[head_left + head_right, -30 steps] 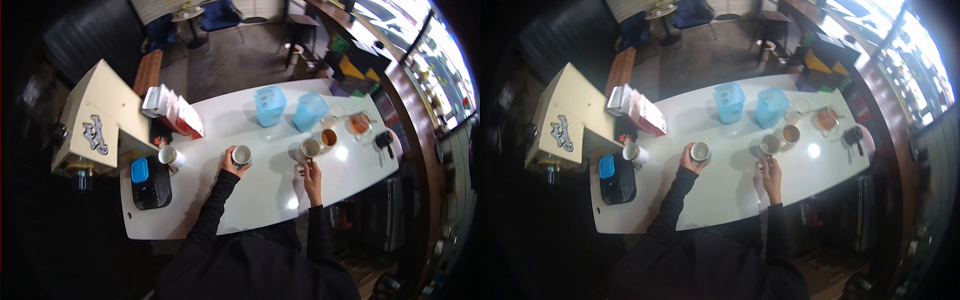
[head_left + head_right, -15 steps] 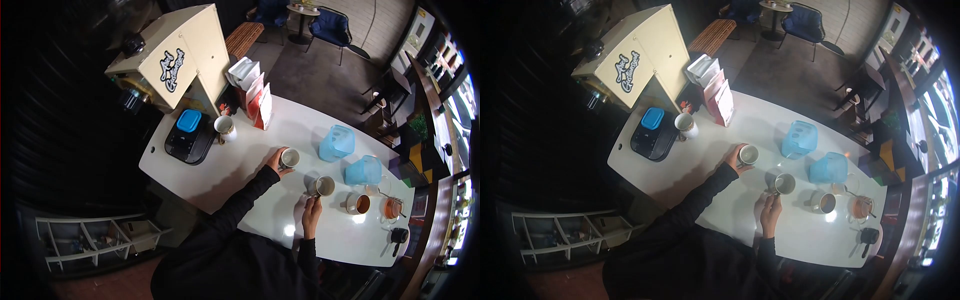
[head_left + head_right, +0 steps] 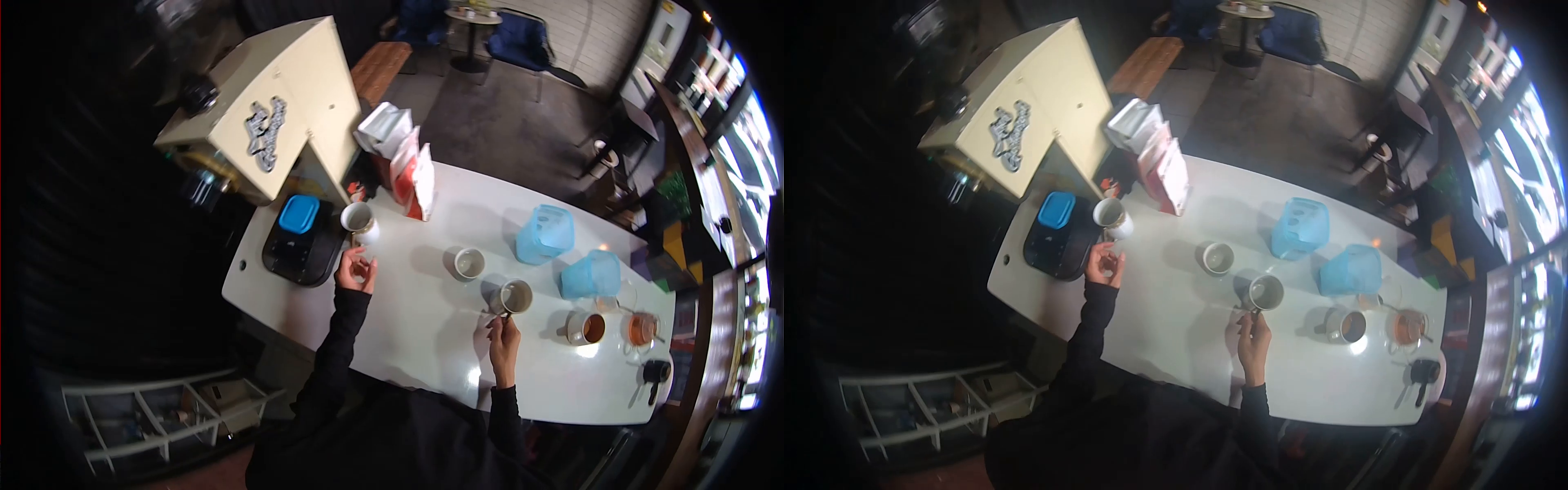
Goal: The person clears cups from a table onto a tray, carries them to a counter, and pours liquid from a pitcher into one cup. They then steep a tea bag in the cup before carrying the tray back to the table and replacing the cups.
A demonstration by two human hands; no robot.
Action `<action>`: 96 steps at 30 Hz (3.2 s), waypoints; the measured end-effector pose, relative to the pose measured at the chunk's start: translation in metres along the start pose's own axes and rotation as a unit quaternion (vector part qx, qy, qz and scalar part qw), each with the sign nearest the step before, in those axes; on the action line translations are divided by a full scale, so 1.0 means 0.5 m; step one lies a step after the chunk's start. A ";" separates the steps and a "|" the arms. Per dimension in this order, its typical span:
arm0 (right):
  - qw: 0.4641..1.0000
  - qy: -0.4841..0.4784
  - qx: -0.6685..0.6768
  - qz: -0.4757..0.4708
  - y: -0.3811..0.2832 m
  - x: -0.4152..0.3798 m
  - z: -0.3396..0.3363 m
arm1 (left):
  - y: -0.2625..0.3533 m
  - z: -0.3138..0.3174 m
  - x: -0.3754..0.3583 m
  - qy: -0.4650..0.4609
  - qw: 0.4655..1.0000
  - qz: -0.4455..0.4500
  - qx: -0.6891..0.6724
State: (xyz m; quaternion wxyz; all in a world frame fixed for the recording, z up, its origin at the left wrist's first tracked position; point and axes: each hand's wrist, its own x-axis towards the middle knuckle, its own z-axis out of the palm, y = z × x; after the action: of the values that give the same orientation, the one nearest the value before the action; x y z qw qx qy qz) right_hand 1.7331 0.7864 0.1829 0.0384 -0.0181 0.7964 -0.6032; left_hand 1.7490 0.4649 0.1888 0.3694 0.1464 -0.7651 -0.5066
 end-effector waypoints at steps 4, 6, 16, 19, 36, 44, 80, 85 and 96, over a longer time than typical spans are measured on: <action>0.998 -0.045 -0.032 -0.021 -0.001 -0.047 -0.013 | 0.063 0.048 -0.053 -0.309 0.944 -0.091 -0.072; 0.995 -0.084 -0.043 0.010 -0.035 -0.077 -0.031 | 0.096 0.113 -0.109 -0.411 0.902 -0.067 -0.113; 0.979 0.191 -0.029 0.067 -0.004 -0.245 -0.168 | 0.100 0.322 -0.210 -0.490 0.862 0.042 -0.125; 0.966 0.240 -0.025 0.091 0.016 -0.290 -0.191 | 0.113 0.353 -0.188 -0.494 0.862 0.085 -0.080; 0.849 0.503 0.072 0.146 0.032 -0.631 -0.177 | 0.312 0.361 -0.415 -0.764 0.546 -0.064 -0.339; 0.679 0.724 0.063 0.105 0.061 -0.905 -0.200 | 0.461 0.315 -0.731 -0.895 0.221 -0.084 -0.379; 0.020 0.984 0.044 0.172 0.250 -1.558 -0.146 | 0.812 0.147 -1.869 -0.816 -0.080 0.418 -0.391; 0.059 0.975 0.030 0.214 0.205 -1.524 -0.228 | 0.805 0.168 -1.933 -0.817 -0.099 0.383 -0.419; 0.067 0.905 -0.169 0.384 0.120 -1.495 -0.387 | 0.788 0.245 -1.958 -0.855 -0.101 0.355 -0.365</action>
State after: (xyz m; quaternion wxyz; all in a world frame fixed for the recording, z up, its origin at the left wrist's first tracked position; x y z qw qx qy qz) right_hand 2.4629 1.0444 0.2064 -0.4901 0.8440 0.1972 0.0925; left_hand 2.3906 1.3071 0.1026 0.4585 0.8541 0.1056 0.2217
